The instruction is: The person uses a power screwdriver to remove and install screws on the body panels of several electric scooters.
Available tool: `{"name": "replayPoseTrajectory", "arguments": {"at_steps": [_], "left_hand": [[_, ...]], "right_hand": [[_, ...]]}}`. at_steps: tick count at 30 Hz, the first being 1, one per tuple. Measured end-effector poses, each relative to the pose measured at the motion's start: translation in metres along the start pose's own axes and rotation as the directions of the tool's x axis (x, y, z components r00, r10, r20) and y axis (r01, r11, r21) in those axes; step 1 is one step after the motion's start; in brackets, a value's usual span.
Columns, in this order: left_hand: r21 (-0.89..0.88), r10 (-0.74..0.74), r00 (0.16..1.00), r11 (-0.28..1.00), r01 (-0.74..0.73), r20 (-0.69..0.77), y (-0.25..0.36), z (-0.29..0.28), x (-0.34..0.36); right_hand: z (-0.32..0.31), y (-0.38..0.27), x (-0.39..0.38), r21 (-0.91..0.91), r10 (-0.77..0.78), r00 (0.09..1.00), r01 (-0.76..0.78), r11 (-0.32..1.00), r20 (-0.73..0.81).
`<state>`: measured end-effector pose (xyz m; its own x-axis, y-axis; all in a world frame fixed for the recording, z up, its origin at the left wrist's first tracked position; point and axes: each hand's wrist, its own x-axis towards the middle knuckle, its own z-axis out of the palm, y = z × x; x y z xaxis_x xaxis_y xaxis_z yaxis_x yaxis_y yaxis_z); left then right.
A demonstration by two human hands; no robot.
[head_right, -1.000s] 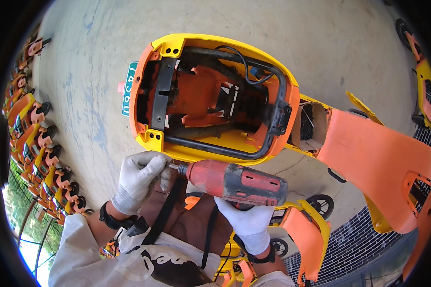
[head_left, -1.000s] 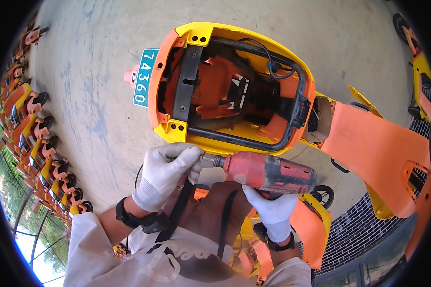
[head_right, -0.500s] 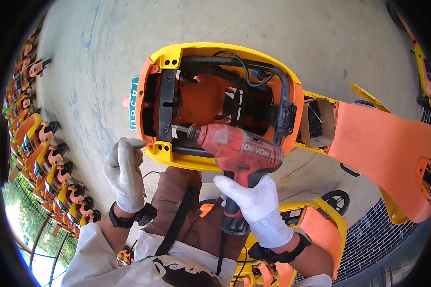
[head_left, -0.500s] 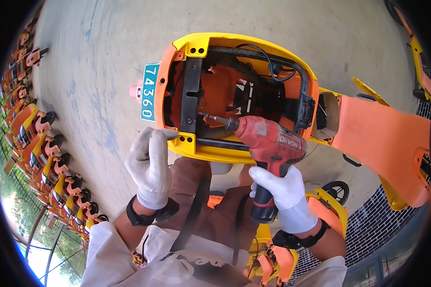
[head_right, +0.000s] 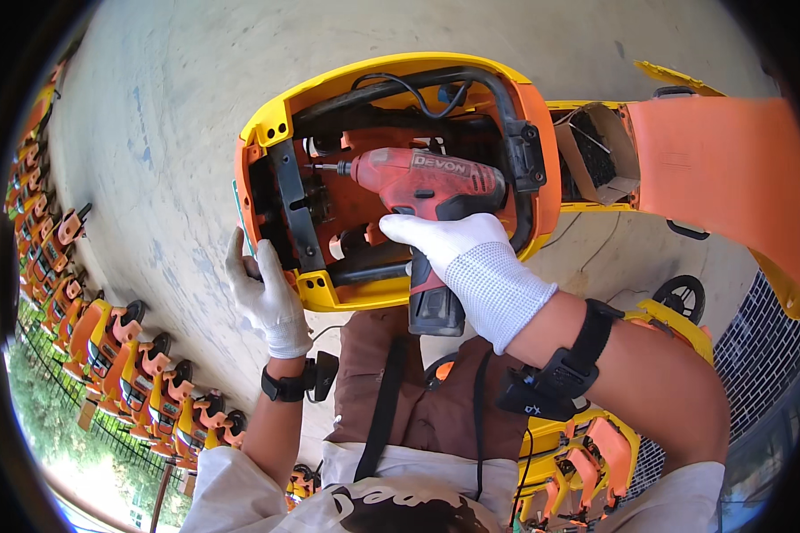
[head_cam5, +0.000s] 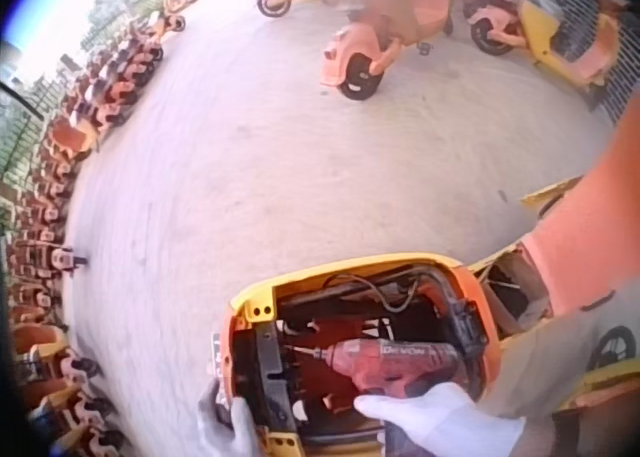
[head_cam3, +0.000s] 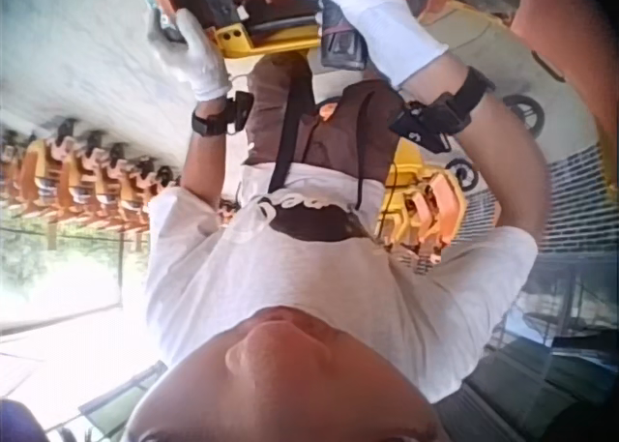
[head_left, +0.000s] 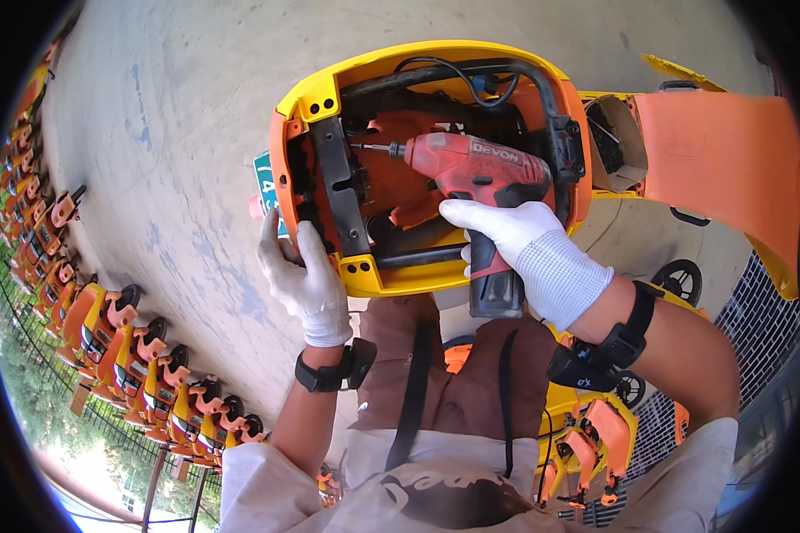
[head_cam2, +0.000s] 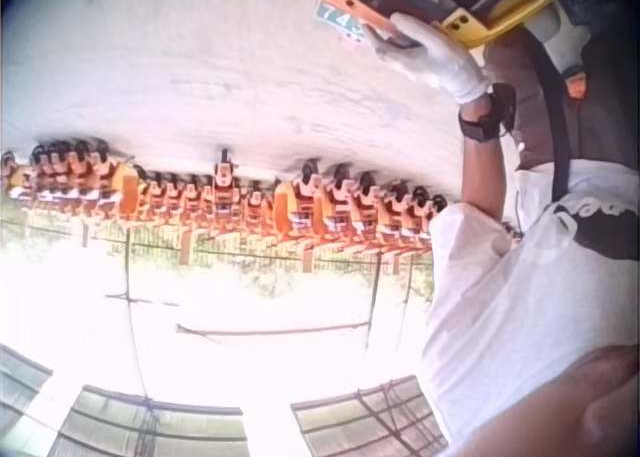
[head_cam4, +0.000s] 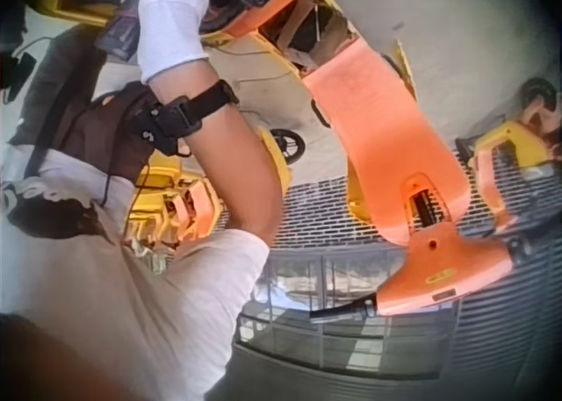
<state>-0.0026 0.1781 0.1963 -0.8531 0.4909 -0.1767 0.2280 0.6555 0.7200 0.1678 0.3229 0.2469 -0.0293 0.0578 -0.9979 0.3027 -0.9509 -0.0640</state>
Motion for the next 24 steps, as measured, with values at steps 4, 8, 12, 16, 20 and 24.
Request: {"name": "replayPoseTrajectory", "arguments": {"at_steps": [4, 8, 12, 16, 20, 24], "left_hand": [[0.058, -0.010, 0.999, 0.998, 0.008, 0.030, -0.008, 0.001, 0.001], [-0.044, -0.055, 0.998, 0.997, 0.056, 0.023, -0.011, 0.003, 0.003], [-0.085, -0.016, 1.000, 0.996, 0.015, -0.006, -0.016, 0.000, 0.005], [-0.083, 0.020, 1.000, 0.996, -0.019, 0.011, -0.017, 0.007, 0.005], [-0.075, 0.046, 0.999, 0.996, -0.047, -0.018, -0.020, 0.010, 0.005], [-0.011, 0.096, 0.995, 0.995, -0.097, -0.030, -0.024, 0.006, 0.008]], "right_hand": [[0.004, 0.000, 0.025, 0.005, 0.036, 0.993, -0.036, 0.999, -0.117], [-0.004, -0.002, 0.038, -0.024, -0.121, 0.989, 0.123, 0.992, 0.088], [-0.006, -0.014, 0.053, -0.297, -0.164, 0.976, 0.200, 0.934, 0.142], [-0.018, -0.024, 0.071, -0.525, -0.137, 0.976, 0.208, 0.825, 0.171], [-0.014, -0.028, 0.072, -0.598, -0.051, 0.980, 0.157, 0.786, 0.190], [-0.006, -0.035, 0.078, -0.673, 0.000, 0.979, 0.140, 0.726, 0.204]]}}
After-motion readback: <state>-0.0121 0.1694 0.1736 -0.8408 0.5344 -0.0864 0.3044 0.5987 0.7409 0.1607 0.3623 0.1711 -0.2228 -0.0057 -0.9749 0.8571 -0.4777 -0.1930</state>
